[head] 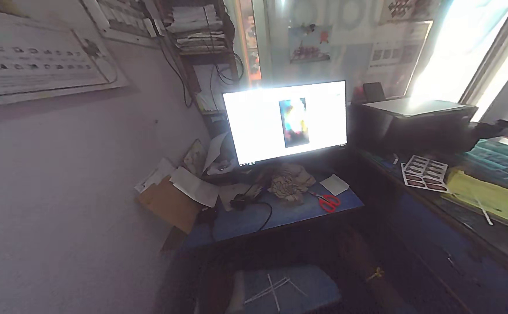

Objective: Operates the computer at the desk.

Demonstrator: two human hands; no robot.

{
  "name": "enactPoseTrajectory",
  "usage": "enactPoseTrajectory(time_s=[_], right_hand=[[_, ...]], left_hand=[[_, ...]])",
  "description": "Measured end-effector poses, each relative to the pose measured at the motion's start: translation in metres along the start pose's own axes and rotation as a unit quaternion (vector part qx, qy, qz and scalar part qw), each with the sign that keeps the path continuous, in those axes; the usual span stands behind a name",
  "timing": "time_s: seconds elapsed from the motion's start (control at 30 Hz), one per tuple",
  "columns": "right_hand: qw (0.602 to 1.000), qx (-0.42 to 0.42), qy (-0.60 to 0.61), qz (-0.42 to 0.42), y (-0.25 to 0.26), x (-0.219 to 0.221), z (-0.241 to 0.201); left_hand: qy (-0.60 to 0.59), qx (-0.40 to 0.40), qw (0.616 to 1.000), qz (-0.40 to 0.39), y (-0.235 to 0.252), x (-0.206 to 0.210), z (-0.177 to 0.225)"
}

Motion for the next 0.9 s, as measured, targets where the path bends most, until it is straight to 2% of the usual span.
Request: enactPoseTrajectory(time_s=[0.33,0.57,0.9], right_hand=[[1.0,-0.01,-0.015,0.012,-0.003,-0.009,-0.005],[0.999,-0.017,-0.009,0.027,-0.005,-0.004,-0.002],[0.999,0.019,-0.025,-0.036,-0.01,-0.012,-0.007]], left_hand=[[0.011,0.036,0.999,0.03,0.007,0.013,-0.012],[0.004,0.033,0.999,0.03,0.001,0.008,-0.006],[0.006,0.025,0.999,0.023,0.0,0.01,-0.008]])
Point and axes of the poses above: each hand's wrist, its own y-axis towards the middle knuckle, its own x-axis out of the palm, z = x × y, the point moved 2 cm from there along y, towards the middle knuckle, and after that the axes turned 8 degrees about -y, right-handed, at the moved point
